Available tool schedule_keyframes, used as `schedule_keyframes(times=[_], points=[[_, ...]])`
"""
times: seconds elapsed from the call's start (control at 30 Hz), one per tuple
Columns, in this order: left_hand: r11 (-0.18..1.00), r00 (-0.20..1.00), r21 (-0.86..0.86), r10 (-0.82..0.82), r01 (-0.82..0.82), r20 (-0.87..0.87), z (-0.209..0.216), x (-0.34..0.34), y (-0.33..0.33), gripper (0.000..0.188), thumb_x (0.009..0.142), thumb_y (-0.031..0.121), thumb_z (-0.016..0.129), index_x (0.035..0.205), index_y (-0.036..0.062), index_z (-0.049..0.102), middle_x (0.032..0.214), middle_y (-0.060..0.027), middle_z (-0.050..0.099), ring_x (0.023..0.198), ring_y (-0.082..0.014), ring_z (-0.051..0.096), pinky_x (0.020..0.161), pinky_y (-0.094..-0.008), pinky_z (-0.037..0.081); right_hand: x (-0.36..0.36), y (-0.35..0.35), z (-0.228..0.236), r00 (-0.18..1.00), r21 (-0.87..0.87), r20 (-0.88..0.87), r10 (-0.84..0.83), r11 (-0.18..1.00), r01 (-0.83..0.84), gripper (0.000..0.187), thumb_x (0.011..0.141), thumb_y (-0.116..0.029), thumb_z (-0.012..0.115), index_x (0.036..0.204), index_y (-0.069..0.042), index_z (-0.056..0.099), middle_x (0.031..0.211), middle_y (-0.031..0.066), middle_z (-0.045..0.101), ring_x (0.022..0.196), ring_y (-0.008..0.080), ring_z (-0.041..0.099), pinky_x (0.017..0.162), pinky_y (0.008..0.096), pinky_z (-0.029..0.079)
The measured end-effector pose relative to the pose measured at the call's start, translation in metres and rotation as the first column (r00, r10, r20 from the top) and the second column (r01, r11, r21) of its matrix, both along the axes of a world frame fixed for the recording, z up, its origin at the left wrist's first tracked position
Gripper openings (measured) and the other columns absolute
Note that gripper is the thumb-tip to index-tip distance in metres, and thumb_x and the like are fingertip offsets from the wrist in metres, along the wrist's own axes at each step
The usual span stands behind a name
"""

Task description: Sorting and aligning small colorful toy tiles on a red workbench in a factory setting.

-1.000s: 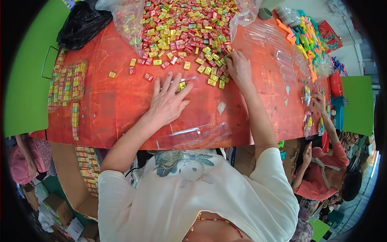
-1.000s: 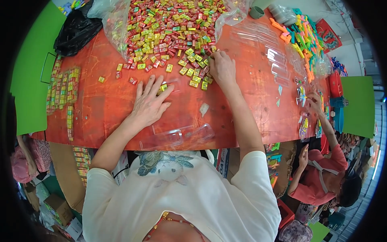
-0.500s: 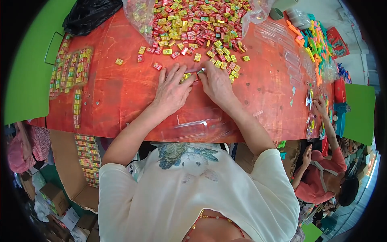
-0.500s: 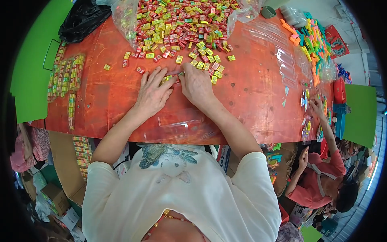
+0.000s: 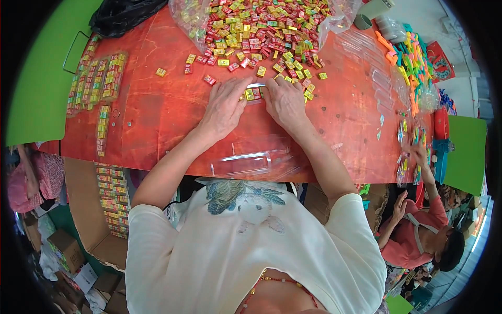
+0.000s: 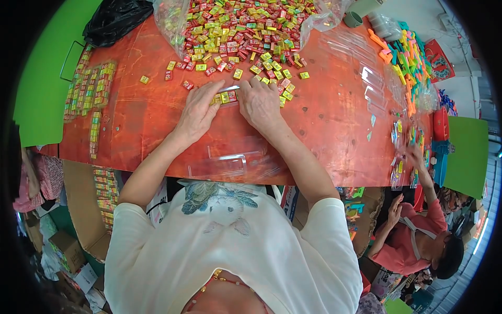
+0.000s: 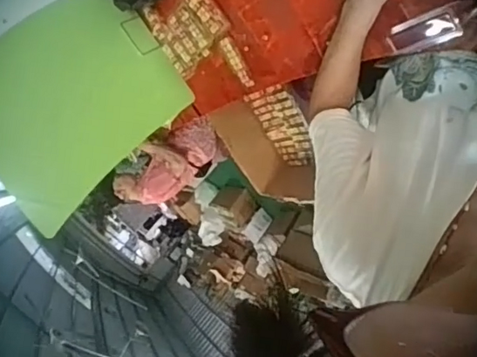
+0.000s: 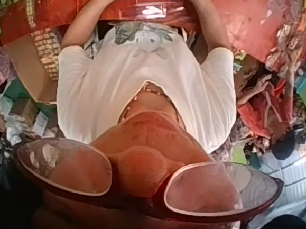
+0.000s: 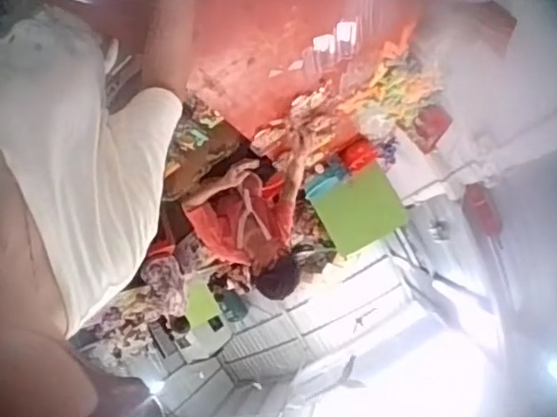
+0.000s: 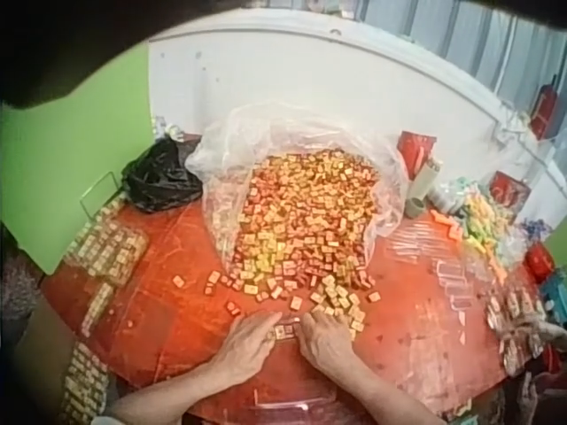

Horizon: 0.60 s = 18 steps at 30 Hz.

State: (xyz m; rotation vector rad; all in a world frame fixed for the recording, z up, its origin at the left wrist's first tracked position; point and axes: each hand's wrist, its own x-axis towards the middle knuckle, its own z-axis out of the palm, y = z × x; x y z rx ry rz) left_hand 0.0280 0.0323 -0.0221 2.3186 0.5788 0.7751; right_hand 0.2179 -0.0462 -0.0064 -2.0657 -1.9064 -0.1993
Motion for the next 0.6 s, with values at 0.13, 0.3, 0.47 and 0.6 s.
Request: schedule_keyframes(times=[0.13, 0.3, 0.47, 0.6], points=[[0.996, 0.999, 0.087, 0.004, 0.0, -0.046, 0.002, -0.005, 0.001, 0.054, 0.093, 0.011, 0.057, 0.146, 0.0081, 0.046, 0.136, -0.0195, 0.054, 0.13, -0.0357, 0.048, 0.11, -0.0569, 0.031, 0.019, 0.0, -0.006, 0.988, 0.046, -0.13, 0.08, 0.996, -0.074, 0.012, 0.095, -0.015, 0.06, 0.098, -0.008, 0.068, 0.085, 0.0097, 0.062, 0.085, 0.0288, 0.063, 0.077, 0.0447, 0.046], [0.895, 0.949, 0.443, 0.098, 0.049, -0.301, -0.005, 0.003, -0.008, 0.048, 0.083, 0.013, 0.061, 0.131, 0.0068, 0.059, 0.126, -0.0194, 0.057, 0.121, -0.0363, 0.051, 0.1, -0.0567, 0.038, 0.017, -0.023, 0.007, 0.968, 0.047, -0.25, 0.031, 0.999, -0.02, 0.012, 0.092, -0.017, 0.064, 0.096, -0.007, 0.069, 0.09, 0.012, 0.065, 0.088, 0.0322, 0.062, 0.084, 0.0477, 0.044], [0.932, 0.957, 0.36, 0.134, -0.033, -0.258, 0.007, -0.019, -0.011, 0.051, 0.081, 0.006, 0.06, 0.131, 0.0026, 0.058, 0.107, -0.014, 0.056, 0.102, -0.0329, 0.053, 0.087, -0.0444, 0.044, 0.02, -0.038, 0.011, 0.976, 0.028, -0.213, 0.045, 0.999, -0.04, 0.007, 0.092, -0.012, 0.064, 0.097, -0.007, 0.066, 0.093, 0.0114, 0.062, 0.091, 0.0319, 0.06, 0.083, 0.0427, 0.041], [0.88, 0.919, 0.39, 0.356, -0.27, -0.167, 0.025, -0.07, -0.009, 0.045, 0.086, 0.008, 0.059, 0.13, 0.0039, 0.058, 0.117, -0.0154, 0.057, 0.108, -0.0341, 0.055, 0.09, -0.0457, 0.045, 0.027, -0.044, 0.011, 0.97, 0.03, -0.237, 0.054, 0.998, -0.048, 0.01, 0.093, -0.01, 0.063, 0.101, -0.006, 0.067, 0.094, 0.0119, 0.062, 0.09, 0.0318, 0.06, 0.082, 0.0411, 0.041]])
